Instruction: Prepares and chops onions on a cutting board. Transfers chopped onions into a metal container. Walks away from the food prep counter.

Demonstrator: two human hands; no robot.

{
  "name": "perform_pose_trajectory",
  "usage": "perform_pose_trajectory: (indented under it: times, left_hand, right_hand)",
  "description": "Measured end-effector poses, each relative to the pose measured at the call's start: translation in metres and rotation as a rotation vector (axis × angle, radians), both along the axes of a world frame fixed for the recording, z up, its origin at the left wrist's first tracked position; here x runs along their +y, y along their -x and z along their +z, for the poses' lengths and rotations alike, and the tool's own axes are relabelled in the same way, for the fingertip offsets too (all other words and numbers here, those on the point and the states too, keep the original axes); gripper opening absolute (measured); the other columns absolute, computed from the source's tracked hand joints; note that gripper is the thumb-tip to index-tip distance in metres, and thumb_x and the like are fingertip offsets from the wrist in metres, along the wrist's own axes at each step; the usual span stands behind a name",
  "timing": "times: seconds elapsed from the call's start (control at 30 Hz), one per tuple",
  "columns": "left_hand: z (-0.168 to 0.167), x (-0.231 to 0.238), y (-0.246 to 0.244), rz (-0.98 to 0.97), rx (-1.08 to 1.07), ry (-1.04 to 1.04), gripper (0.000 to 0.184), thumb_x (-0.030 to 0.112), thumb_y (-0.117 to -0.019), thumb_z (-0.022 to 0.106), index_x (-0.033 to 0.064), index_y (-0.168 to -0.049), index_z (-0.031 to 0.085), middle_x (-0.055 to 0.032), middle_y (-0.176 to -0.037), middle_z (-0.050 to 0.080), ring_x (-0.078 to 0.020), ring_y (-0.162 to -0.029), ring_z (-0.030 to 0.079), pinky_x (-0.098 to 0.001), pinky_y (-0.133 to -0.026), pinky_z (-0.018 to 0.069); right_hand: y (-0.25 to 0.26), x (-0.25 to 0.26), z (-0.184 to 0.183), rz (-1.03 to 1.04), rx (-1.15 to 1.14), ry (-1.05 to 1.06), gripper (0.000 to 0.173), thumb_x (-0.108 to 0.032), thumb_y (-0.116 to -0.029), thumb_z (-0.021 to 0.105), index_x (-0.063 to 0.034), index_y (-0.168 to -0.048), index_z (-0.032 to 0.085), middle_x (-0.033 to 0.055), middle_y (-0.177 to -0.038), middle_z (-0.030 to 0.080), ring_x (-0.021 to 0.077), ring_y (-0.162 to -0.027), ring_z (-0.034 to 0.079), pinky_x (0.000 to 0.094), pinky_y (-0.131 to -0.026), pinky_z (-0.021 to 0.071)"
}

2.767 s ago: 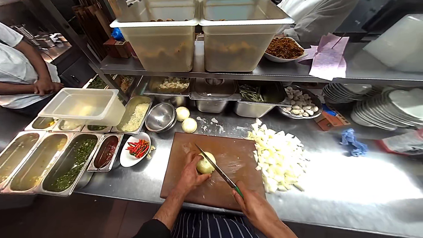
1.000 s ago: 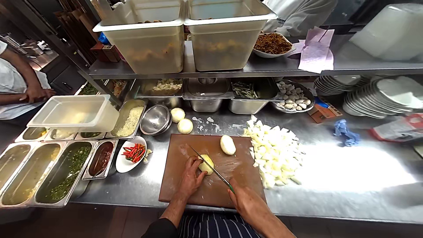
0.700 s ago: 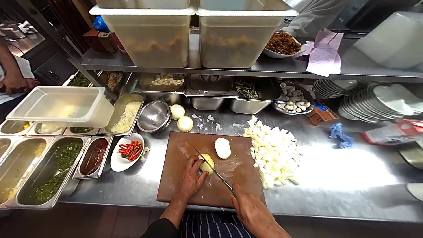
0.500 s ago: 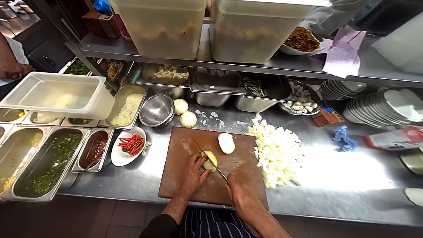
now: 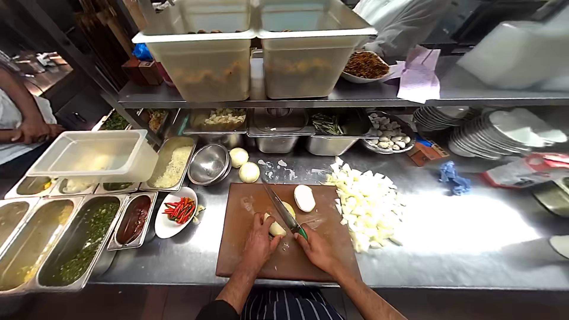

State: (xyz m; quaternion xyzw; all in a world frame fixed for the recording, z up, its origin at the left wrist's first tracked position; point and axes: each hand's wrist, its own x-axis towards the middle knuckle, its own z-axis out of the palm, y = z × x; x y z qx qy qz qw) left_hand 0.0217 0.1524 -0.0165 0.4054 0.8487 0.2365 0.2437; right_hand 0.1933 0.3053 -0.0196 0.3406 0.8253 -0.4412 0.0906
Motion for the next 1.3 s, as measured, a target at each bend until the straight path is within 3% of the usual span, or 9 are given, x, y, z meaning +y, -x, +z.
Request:
perform_pose_trajectory:
  times: [0.1, 0.17, 0.27, 0.43, 0.5, 0.63, 0.93, 1.3]
  left_hand:
    - [-0.002, -0.013, 0.009, -0.036, -0.085, -0.064, 0.053, 0.039, -0.0831, 0.081, 0.0149, -0.128, 0.066, -0.0151, -0.147, 0.050, -0.0252, -0.128, 0.058, -0.0383, -0.104, 0.0541]
    - [-0.011, -0.022, 0.013, -0.066, -0.098, -0.134, 0.052, 0.038, -0.0809, 0.084, 0.0140, -0.124, 0.067, -0.0143, -0.146, 0.051, -0.0225, -0.130, 0.056, -0.0358, -0.106, 0.0527]
    - [-0.017, -0.026, 0.018, -0.064, -0.106, -0.194, 0.050, 0.037, -0.0783, 0.086, 0.0148, -0.120, 0.070, -0.0135, -0.142, 0.053, -0.0211, -0.128, 0.057, -0.0345, -0.104, 0.0533]
    - [-0.014, -0.021, 0.023, -0.090, -0.101, -0.138, 0.050, 0.042, -0.0803, 0.084, 0.0183, -0.122, 0.070, -0.0113, -0.140, 0.054, -0.0188, -0.127, 0.057, -0.0340, -0.104, 0.0533]
    - [-0.014, -0.022, 0.022, -0.078, -0.099, -0.138, 0.050, 0.043, -0.0803, 0.084, 0.0177, -0.121, 0.070, -0.0104, -0.139, 0.055, -0.0176, -0.126, 0.057, -0.0328, -0.104, 0.0533]
    - [-0.013, -0.019, 0.020, -0.059, -0.101, -0.142, 0.049, 0.041, -0.0800, 0.084, 0.0176, -0.121, 0.070, -0.0096, -0.138, 0.055, -0.0169, -0.125, 0.058, -0.0323, -0.102, 0.0543]
    - [-0.011, -0.017, 0.017, -0.023, -0.089, -0.080, 0.050, 0.046, -0.0804, 0.082, 0.0205, -0.121, 0.069, -0.0085, -0.137, 0.055, -0.0160, -0.121, 0.060, -0.0330, -0.100, 0.0557]
    - [-0.008, -0.014, 0.013, -0.005, -0.061, -0.065, 0.052, 0.046, -0.0826, 0.080, 0.0185, -0.125, 0.068, -0.0121, -0.137, 0.055, -0.0213, -0.120, 0.061, -0.0376, -0.100, 0.0560]
  right_hand:
    - [-0.003, -0.012, 0.008, -0.119, 0.121, 0.045, 0.042, -0.047, -0.1047, 0.048, -0.0092, -0.119, 0.059, 0.0094, -0.084, 0.064, 0.0243, -0.074, 0.065, 0.0466, -0.071, 0.0558]
    - [0.004, -0.020, 0.009, -0.163, 0.140, 0.183, 0.043, -0.048, -0.1056, 0.047, -0.0104, -0.123, 0.056, 0.0088, -0.081, 0.062, 0.0227, -0.062, 0.064, 0.0437, -0.059, 0.0569]
    - [0.019, -0.030, 0.006, -0.195, 0.178, 0.297, 0.042, -0.048, -0.1058, 0.047, -0.0109, -0.124, 0.055, 0.0087, -0.080, 0.061, 0.0220, -0.057, 0.062, 0.0423, -0.055, 0.0562]
    - [0.033, -0.034, 0.004, -0.143, 0.196, 0.224, 0.044, -0.048, -0.1057, 0.046, -0.0106, -0.127, 0.055, 0.0103, -0.086, 0.064, 0.0238, -0.067, 0.065, 0.0454, -0.063, 0.0569]
    - [0.036, -0.034, 0.002, -0.108, 0.196, 0.222, 0.046, -0.047, -0.1059, 0.045, -0.0111, -0.134, 0.054, 0.0108, -0.088, 0.065, 0.0244, -0.068, 0.066, 0.0460, -0.064, 0.0574]
    - [0.038, -0.037, -0.005, -0.127, 0.228, 0.197, 0.045, -0.048, -0.1053, 0.046, -0.0091, -0.124, 0.058, 0.0100, -0.086, 0.064, 0.0230, -0.067, 0.065, 0.0447, -0.064, 0.0572]
    - [0.046, -0.040, -0.014, -0.092, 0.206, 0.039, 0.043, -0.043, -0.1053, 0.047, -0.0092, -0.128, 0.059, 0.0100, -0.092, 0.069, 0.0238, -0.085, 0.070, 0.0467, -0.080, 0.0575]
    - [0.046, -0.036, -0.015, 0.055, 0.138, -0.133, 0.045, -0.048, -0.1063, 0.040, -0.0097, -0.123, 0.058, 0.0132, -0.091, 0.070, 0.0299, -0.087, 0.072, 0.0507, -0.080, 0.0576]
